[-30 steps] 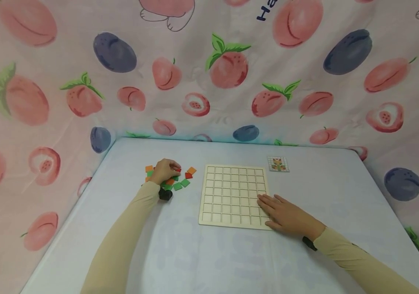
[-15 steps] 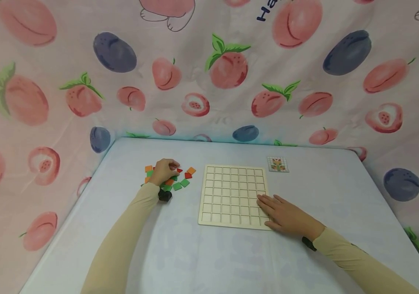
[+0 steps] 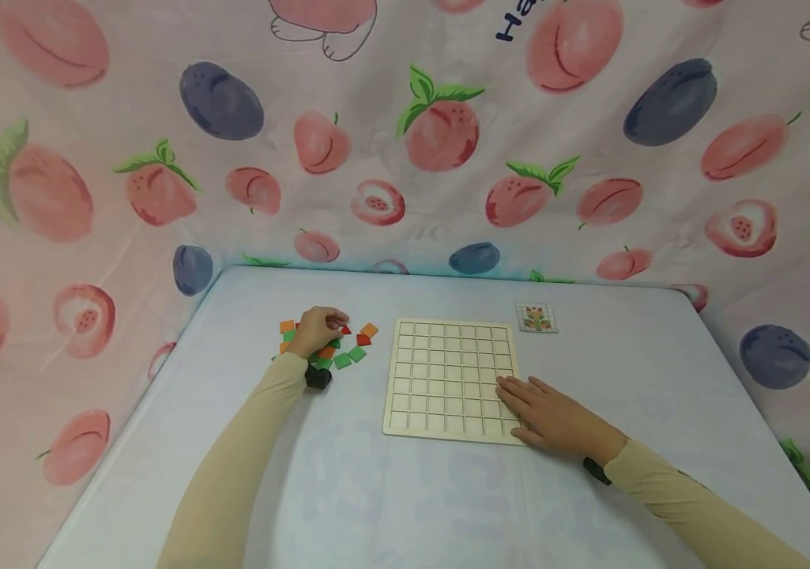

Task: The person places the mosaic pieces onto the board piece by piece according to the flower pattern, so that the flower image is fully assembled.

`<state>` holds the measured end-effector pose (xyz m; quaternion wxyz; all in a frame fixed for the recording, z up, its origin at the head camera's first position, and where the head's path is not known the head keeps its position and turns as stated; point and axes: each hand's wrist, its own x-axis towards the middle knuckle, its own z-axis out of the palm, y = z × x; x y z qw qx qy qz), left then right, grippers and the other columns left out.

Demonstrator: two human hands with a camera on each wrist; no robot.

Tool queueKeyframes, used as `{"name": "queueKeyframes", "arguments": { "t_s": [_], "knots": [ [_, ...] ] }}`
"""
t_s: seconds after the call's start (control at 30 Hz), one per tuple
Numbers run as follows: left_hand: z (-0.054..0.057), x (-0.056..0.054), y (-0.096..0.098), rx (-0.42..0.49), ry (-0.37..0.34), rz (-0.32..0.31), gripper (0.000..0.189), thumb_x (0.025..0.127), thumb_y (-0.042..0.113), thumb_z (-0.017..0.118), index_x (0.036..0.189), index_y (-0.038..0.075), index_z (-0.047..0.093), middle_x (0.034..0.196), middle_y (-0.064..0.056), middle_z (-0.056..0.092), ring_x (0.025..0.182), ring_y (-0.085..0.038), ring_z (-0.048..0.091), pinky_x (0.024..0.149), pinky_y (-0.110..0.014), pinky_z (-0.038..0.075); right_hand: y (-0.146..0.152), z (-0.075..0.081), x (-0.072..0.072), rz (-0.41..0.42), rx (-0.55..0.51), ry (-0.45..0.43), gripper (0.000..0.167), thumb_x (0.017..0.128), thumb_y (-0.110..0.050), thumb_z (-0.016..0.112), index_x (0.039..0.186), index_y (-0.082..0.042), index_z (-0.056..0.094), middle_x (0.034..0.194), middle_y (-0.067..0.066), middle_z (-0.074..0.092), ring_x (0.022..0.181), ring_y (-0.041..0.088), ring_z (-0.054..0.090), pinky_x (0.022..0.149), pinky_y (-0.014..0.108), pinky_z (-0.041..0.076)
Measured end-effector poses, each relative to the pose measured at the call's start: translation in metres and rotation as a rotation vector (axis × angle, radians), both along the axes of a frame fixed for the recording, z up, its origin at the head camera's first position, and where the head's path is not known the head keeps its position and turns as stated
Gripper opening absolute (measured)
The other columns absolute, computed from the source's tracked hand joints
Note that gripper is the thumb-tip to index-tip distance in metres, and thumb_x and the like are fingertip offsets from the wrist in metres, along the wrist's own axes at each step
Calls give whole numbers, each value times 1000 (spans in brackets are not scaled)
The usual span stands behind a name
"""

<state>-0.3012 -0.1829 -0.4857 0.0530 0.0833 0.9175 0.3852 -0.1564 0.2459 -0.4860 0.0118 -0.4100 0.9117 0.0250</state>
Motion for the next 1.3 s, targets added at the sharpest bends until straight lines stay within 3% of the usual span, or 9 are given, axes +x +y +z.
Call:
{"name": "queueKeyframes", "arguments": {
  "t_s": [0.17,0.37,0.57,0.7,1.13,1.3],
  "knots": [
    [0,-1,0,-3,9,-13,27,83,-2,67,110,0,67,107,-17,69,92,-26,62,86,-38,52,0,0,-1,2,1,8,66,95,-43,50,144,-2,34,151,14,34,138,28,34,110,48,32],
    [5,-1,0,-18,-32,-34,30,83,-3,66,113,-1,66,110,-18,67,94,-26,61,86,-37,52,2,-2,-1,-5,1,-2,66,95,-43,50,145,-3,33,152,13,32,139,28,33,111,47,30],
    [9,-9,-8,-41,-126,-120,31,87,-4,58,116,2,65,117,-18,64,106,-30,60,88,-37,52,1,-3,-2,3,2,11,66,95,-42,50,144,-3,34,151,14,33,139,28,34,110,47,31],
    [9,-15,-12,-51,-132,-179,31,88,-5,53,115,3,66,118,-17,65,108,-31,60,86,-36,53,0,-1,-1,-2,5,5,65,94,-41,51,144,-2,35,151,14,33,139,28,34,110,47,31],
    [3,-17,-8,-101,-99,-170,20,86,10,66,106,7,71,107,-12,69,91,-23,60,83,-35,50,0,-2,-1,0,4,4,65,95,-42,50,144,-3,35,151,13,33,139,27,34,110,47,31],
    [2,-18,-6,-148,-106,-117,11,85,14,69,94,8,72,97,-9,67,83,-19,55,74,-29,47,1,-3,-2,6,7,17,65,95,-42,51,144,-2,35,151,14,34,138,28,35,109,47,32]
  ]
}}
